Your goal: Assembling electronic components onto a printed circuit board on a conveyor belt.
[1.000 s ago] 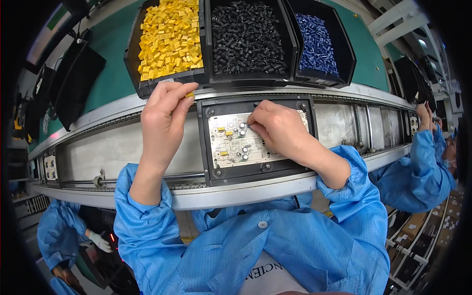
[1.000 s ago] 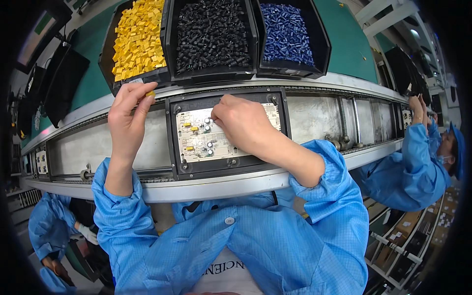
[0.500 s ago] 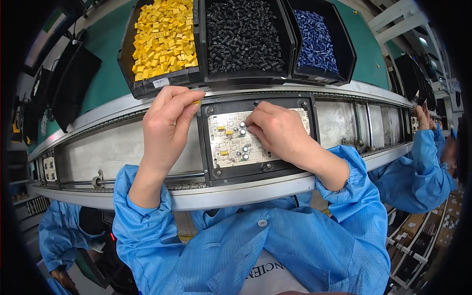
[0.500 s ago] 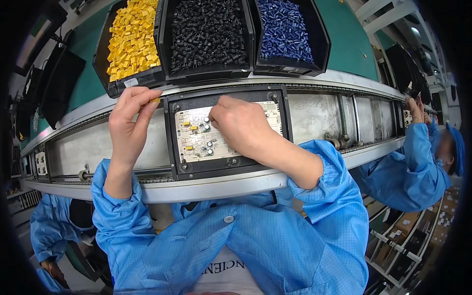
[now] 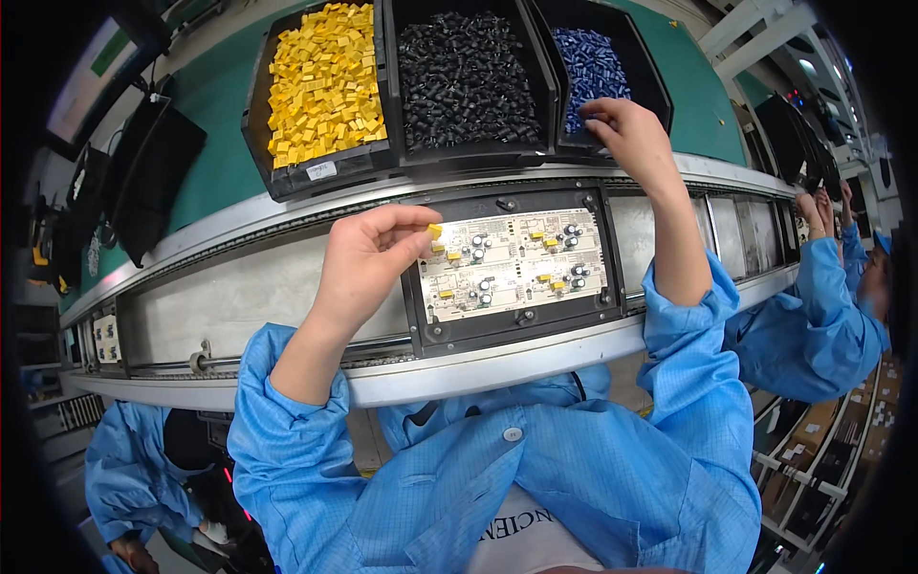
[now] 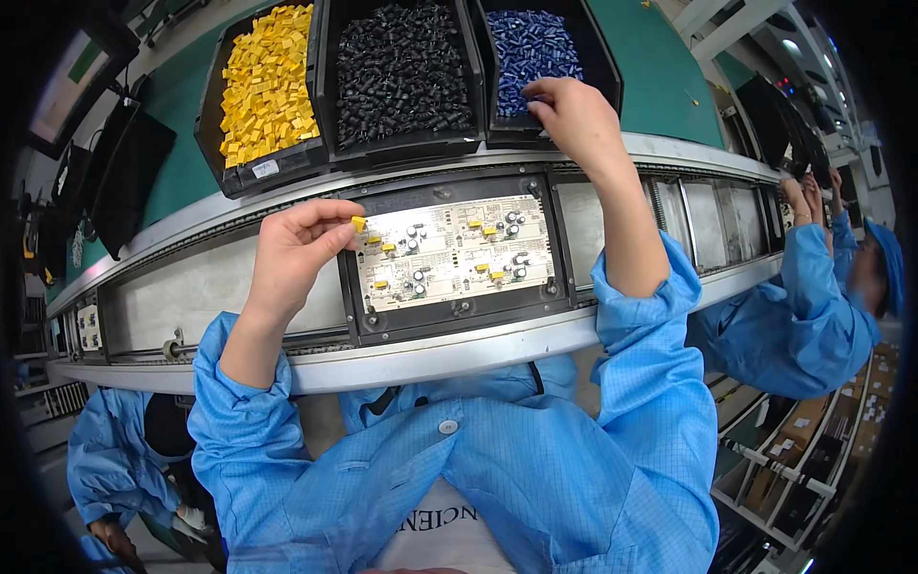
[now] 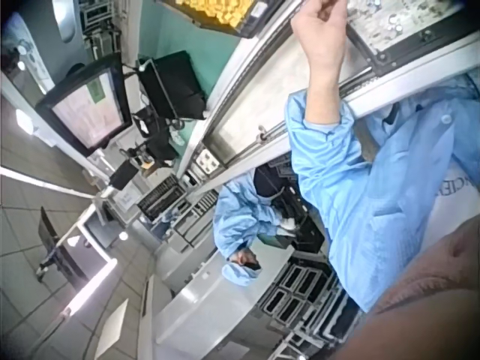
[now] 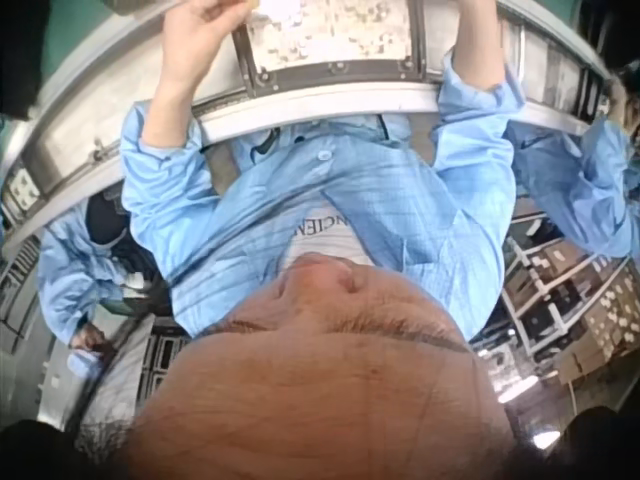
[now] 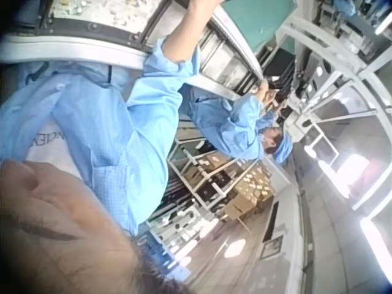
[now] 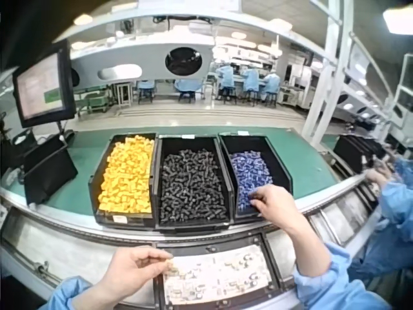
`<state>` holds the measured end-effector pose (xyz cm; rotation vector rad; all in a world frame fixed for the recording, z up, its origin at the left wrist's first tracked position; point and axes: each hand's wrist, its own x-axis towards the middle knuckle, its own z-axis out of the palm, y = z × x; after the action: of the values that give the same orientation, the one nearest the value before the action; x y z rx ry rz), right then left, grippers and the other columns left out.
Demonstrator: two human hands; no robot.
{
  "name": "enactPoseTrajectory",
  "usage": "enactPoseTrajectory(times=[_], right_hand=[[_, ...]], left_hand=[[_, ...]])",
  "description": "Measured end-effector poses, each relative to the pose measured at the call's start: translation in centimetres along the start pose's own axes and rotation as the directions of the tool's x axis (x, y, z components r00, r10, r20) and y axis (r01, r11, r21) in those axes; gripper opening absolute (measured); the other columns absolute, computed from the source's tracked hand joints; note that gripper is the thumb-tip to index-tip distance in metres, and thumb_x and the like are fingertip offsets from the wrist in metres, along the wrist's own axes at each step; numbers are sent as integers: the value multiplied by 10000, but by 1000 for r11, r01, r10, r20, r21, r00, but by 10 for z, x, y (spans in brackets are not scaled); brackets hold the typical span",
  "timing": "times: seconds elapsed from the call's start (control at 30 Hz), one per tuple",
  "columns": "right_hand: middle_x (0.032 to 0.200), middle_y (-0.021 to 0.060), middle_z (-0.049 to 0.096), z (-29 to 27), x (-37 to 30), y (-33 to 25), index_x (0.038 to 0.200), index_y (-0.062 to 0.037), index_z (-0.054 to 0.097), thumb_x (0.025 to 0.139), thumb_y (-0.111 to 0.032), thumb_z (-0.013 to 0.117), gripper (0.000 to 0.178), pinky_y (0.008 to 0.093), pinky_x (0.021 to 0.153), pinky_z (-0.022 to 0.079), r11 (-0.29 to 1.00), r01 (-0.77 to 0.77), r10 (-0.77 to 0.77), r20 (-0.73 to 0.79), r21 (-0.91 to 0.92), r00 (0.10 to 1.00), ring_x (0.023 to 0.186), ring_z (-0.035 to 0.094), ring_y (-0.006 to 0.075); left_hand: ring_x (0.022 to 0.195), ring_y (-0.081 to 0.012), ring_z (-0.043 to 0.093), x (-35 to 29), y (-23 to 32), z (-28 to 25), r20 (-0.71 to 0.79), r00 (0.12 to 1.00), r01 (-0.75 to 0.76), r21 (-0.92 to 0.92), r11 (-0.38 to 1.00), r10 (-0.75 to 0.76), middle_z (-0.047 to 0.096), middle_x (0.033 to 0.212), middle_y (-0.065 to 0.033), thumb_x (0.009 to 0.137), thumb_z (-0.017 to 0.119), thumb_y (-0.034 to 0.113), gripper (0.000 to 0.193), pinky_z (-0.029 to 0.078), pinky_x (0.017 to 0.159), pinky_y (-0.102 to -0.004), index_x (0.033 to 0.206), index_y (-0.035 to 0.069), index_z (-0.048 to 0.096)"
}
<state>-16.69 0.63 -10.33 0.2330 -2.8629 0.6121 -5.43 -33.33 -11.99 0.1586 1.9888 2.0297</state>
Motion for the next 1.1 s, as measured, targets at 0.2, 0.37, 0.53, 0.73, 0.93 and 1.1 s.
enactPoseTrajectory(times=[0.2,0.37,0.53,0.73,0.93,1.1], right_hand=[[860,106,727,-1,6,6,976,-85,738,857,-162,699,147,349,756,533,989,-89,69,163,117,984,814,697,244],[894,113,724,5,8,13,1037,-11,698,878,-118,694,192,325,769,530,994,85,-86,13,71,996,838,691,212],[913,138,721,3,14,15,1038,-26,701,877,-127,692,191,347,764,530,992,92,-105,154,90,982,852,694,260],[894,127,715,14,12,31,1032,-36,699,878,-129,693,179,352,752,531,968,197,-210,72,154,975,829,690,262],[775,135,704,8,15,24,923,-20,712,861,-149,679,147,353,676,534,973,98,-133,161,209,978,695,686,240],[861,185,693,11,10,25,945,-10,701,873,-170,655,181,390,725,530,948,174,-148,-116,265,982,804,684,326]], left_hand=[[852,-104,650,0,3,4,50,998,36,10,999,-37,704,952,-61,904,655,-22,196,545,789,-251,1093,-41,700],[797,-185,676,-6,13,26,255,962,-220,513,830,98,697,879,-89,827,709,-18,167,527,707,-286,990,12,732],[783,-299,666,-11,14,37,298,938,-344,715,609,180,677,861,-134,774,715,-44,167,532,704,-331,935,0,704],[844,-312,650,-12,24,50,332,933,-356,781,513,141,644,932,-112,717,736,-46,172,531,708,-371,871,8,680],[871,-299,610,-9,26,61,403,901,-433,820,375,158,607,956,-100,684,737,-2,144,522,726,-393,809,4,668],[868,-302,620,-8,26,64,401,907,-421,851,315,128,600,931,-97,660,749,-38,167,522,708,-396,803,2,673]])
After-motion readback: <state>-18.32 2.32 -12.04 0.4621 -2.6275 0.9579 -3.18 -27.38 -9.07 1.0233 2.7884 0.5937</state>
